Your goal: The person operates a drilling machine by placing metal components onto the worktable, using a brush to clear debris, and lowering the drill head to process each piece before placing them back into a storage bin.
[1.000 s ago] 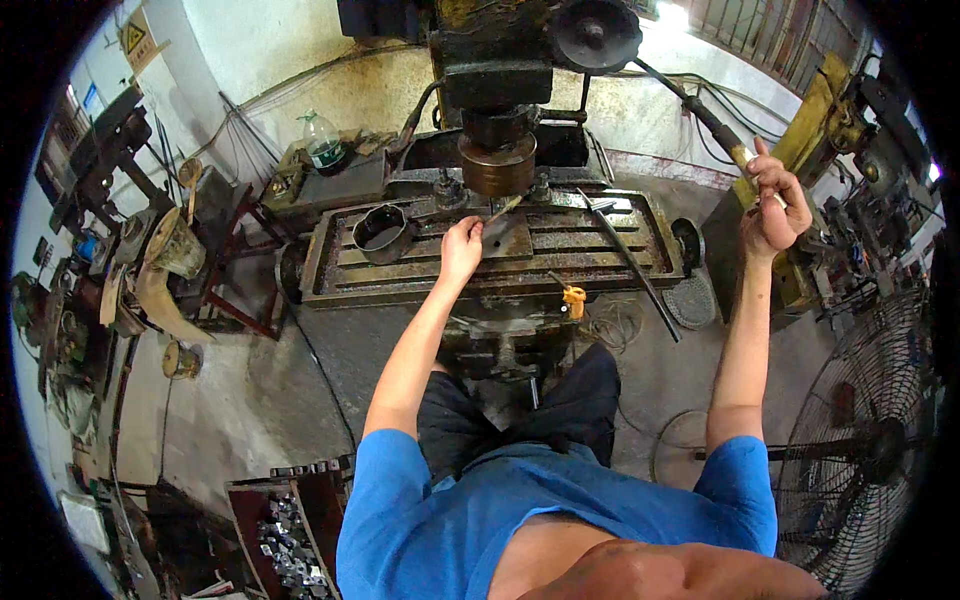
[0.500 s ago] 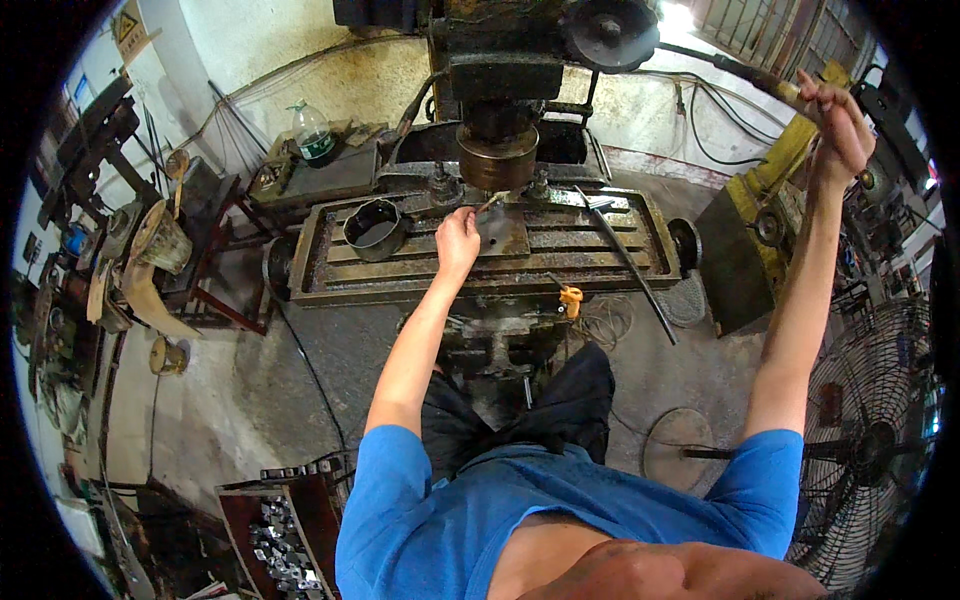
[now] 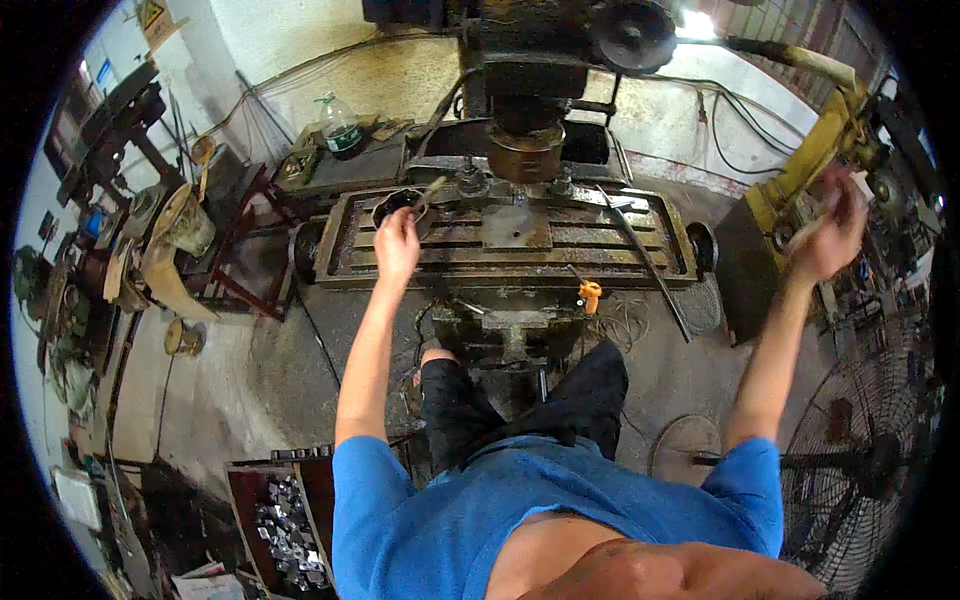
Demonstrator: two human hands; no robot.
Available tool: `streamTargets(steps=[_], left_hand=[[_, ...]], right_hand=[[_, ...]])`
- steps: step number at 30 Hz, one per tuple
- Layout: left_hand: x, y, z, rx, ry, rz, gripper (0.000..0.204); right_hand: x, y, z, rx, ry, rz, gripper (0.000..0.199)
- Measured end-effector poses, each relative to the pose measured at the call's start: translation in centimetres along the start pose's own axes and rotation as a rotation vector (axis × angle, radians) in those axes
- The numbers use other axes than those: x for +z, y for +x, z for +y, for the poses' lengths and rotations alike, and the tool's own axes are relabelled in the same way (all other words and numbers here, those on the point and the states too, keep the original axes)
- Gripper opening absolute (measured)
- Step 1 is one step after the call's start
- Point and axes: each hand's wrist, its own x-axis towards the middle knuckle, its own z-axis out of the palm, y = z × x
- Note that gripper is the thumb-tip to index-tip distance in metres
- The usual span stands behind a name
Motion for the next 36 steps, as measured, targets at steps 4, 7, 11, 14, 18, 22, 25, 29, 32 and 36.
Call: streamTargets(steps=[4,7,11,14,18,22,25,29,32,36], left_hand=[[-0.8,1.9,-2.8,0.051,0.341,-0.029,0.018],[-1.2,1.7,-3.6,0.124,0.609,-0.276,0.02],[-2.1,1.1,-2.4,0.13,0.659,-0.452,0.025],[-3.6,0.6,-2.5,0.105,0.548,-0.36,0.027],[-7.4,0.3,-1.7,-0.05,0.539,-0.369,0.033],[-15.1,-4.2,-7.6,-0.187,0.473,-0.125,0.035],[-21.2,-8.3,-13.4,-0.529,0.08,0.025,0.034],[-30.9,-15.7,-16.9,-0.687,0.064,0.159,0.035],[-33.2,-17.6,-16.5,-0.694,0.124,0.179,0.034],[-38.7,-22.3,-19.5,-0.736,0.005,0.297,0.035]], right_hand=[[-2.5,-19.6,4.0,0.642,0.301,-0.624,0.033],[-2.3,-30.3,6.6,1.113,0.223,-0.739,0.032],[-0.8,-38.3,9.4,1.251,0.048,-0.915,0.037],[1.0,-41.0,9.5,1.621,0.121,-0.781,0.036],[1.1,-45.2,10.9,1.417,0.135,-0.768,0.02],[2.0,-38.7,3.8,1.2,0.296,-0.711,0.033],[2.1,-31.8,3.7,1.034,0.705,-0.45,0.039],[4.1,-21.8,-1.7,0.581,-0.001,-1.236,0.051],[7.0,-23.6,-1.8,0.218,-0.616,-1.567,0.036],[12.5,-25.9,0.6,0.127,-0.625,-1.545,0.028]])
